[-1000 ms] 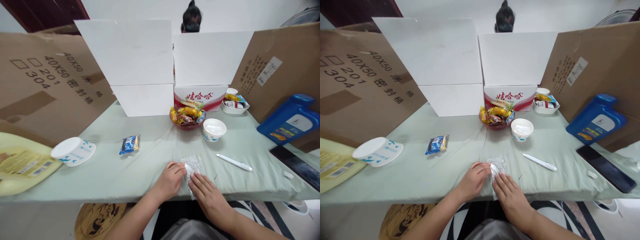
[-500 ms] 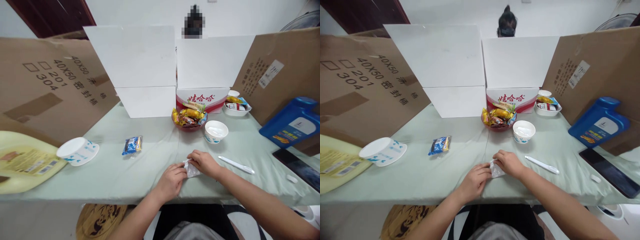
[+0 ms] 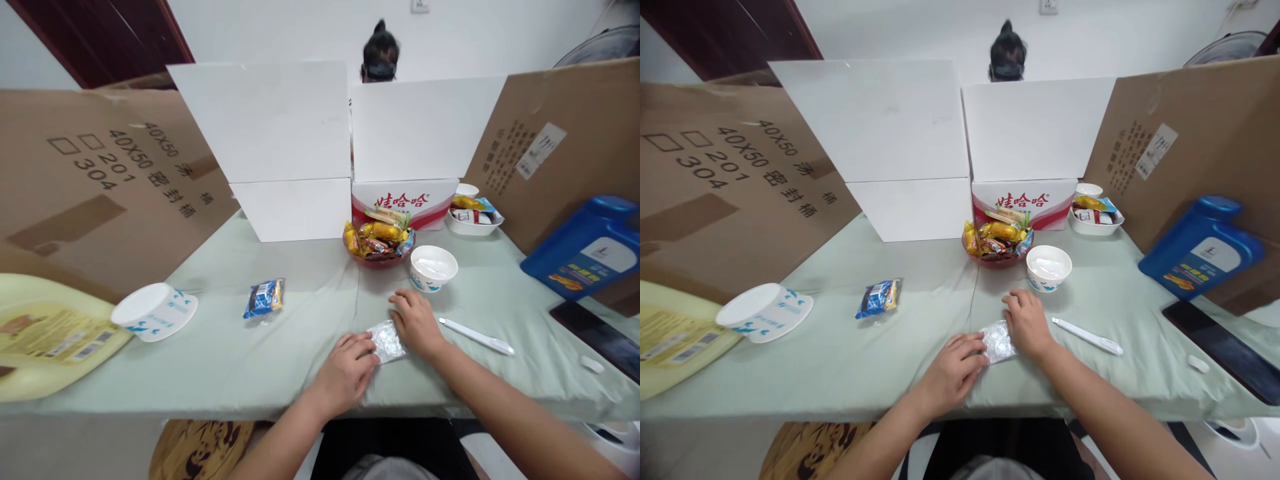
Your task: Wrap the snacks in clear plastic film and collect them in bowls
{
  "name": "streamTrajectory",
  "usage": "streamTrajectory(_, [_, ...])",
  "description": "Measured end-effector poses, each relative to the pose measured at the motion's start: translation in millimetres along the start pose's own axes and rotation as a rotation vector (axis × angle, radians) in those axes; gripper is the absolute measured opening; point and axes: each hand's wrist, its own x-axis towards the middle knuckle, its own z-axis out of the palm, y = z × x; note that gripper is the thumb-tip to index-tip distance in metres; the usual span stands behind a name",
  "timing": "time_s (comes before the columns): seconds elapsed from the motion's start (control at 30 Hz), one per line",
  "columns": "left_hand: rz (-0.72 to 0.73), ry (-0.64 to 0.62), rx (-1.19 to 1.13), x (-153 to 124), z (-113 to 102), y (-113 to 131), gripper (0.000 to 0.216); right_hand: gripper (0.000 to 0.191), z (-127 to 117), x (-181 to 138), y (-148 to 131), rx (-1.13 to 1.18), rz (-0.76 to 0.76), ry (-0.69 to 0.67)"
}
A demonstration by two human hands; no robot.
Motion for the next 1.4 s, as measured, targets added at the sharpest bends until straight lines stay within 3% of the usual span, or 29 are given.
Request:
streamTrajectory(0.07, [-0.002,0.015,-0.004,0,0,0,0.025,0.02,-7,-6,-9,0.058,-0.09,-0.031])
streamTrajectory(0.17, [-0.056,0.08,-0.021,-1,1,2,0.022,0.023,-10,-26,-29,0.123,-0.271,-0.199])
streamTrajectory(0.33, [-0.11,0.145,-0.029,-5,4,1,0.02,0.024,-13,-49,-33,0.087,-0.274,-0.306])
streamTrajectory(0.4, [-0.095,0.126,-0.012,-6,5,-1,0.018,0.026,-27,-39,-18,0.122,-0.278,-0.25])
streamTrajectory(0.47, [-0.083,0.108,-0.004,-6,6,-1,0.017,0.028,-48,-16,3,0.092,-0.215,-0.06])
streamTrajectory(0.57, [-0.087,0.099,-0.009,-6,6,-1,0.017,0.027,-80,35,32,-0.128,0.04,0.121])
streamTrajectory(0.6, [-0.09,0.099,-0.013,-5,5,-1,0.016,0.029,-87,53,40,-0.216,0.167,0.069])
streamTrajectory(0.7, [-0.097,0.107,-0.024,-4,4,0,0.016,0.03,-87,97,60,-0.295,0.394,-0.395])
streamTrajectory(0.77, [-0.107,0.107,-0.028,-3,3,0,0.016,0.021,-74,114,71,-0.257,0.417,-0.633])
streamTrajectory(0.83, [-0.118,0.107,-0.027,-2,3,1,0.016,0.017,-59,123,80,-0.223,0.413,-0.79])
streamTrajectory(0.93, [-0.13,0.109,-0.014,-2,6,1,0.013,0.029,-43,127,89,-0.211,0.405,-0.912])
streamTrajectory(1.1, [-0.181,0.088,-0.064,-3,4,5,0.014,0.013,-54,128,86,-0.211,0.379,-0.861])
streamTrajectory(1.2, [-0.236,0.011,-0.201,-6,-19,0,0.022,0.023,-81,119,76,-0.227,0.37,-0.715])
streamTrajectory(1.3, [-0.332,0.014,-0.116,-13,-59,-27,0.028,0.036,-107,87,70,-0.233,0.357,-0.441])
streamTrajectory(1.33, [-0.37,0.038,0.003,-17,-74,-42,0.032,0.036,-112,71,71,-0.201,0.331,-0.396])
streamTrajectory(1.4, [-0.478,0.066,0.265,-28,-100,-76,0.047,0.035,-117,35,76,-0.106,0.274,-0.441])
